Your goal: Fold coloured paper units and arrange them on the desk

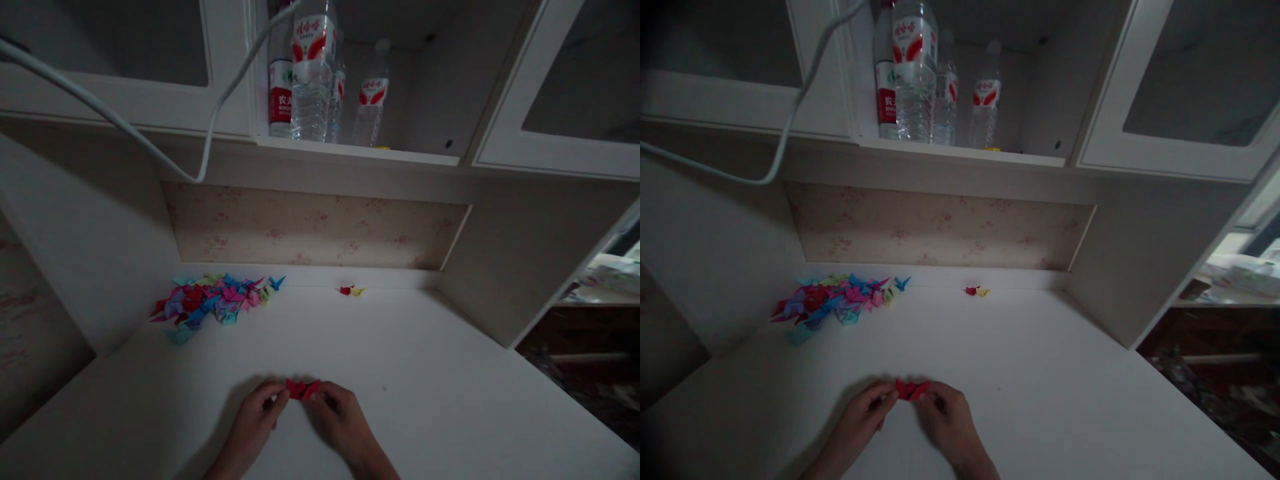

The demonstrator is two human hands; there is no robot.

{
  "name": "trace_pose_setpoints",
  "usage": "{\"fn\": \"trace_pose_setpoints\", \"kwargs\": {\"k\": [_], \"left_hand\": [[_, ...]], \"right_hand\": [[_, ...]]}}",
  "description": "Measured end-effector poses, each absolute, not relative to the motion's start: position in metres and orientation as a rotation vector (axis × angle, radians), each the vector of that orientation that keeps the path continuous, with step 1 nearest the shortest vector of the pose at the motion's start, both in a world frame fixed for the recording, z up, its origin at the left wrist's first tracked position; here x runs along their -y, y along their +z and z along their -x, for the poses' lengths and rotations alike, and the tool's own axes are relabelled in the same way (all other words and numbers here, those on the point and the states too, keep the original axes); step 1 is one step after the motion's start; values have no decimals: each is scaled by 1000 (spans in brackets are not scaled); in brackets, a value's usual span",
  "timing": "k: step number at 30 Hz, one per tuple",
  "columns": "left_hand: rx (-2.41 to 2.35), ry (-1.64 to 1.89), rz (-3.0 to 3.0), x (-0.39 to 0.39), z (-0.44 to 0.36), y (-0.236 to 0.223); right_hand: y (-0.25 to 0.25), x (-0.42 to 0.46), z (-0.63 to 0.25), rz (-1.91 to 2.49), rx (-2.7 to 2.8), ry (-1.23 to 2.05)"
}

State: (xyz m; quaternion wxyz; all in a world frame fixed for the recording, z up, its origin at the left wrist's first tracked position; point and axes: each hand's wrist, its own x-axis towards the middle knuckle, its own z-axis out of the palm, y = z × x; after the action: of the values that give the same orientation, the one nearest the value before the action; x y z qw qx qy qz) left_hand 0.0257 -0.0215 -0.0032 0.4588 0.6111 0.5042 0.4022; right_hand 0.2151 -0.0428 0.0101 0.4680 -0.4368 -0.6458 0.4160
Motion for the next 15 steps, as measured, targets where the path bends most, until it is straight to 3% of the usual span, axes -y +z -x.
{"fn": "trace_pose_setpoints", "kwargs": {"k": [15], "left_hand": [[-1271, 989, -1649, 28, -30, 4]], "right_hand": [[-10, 43, -219, 1227, 1579, 918]]}}
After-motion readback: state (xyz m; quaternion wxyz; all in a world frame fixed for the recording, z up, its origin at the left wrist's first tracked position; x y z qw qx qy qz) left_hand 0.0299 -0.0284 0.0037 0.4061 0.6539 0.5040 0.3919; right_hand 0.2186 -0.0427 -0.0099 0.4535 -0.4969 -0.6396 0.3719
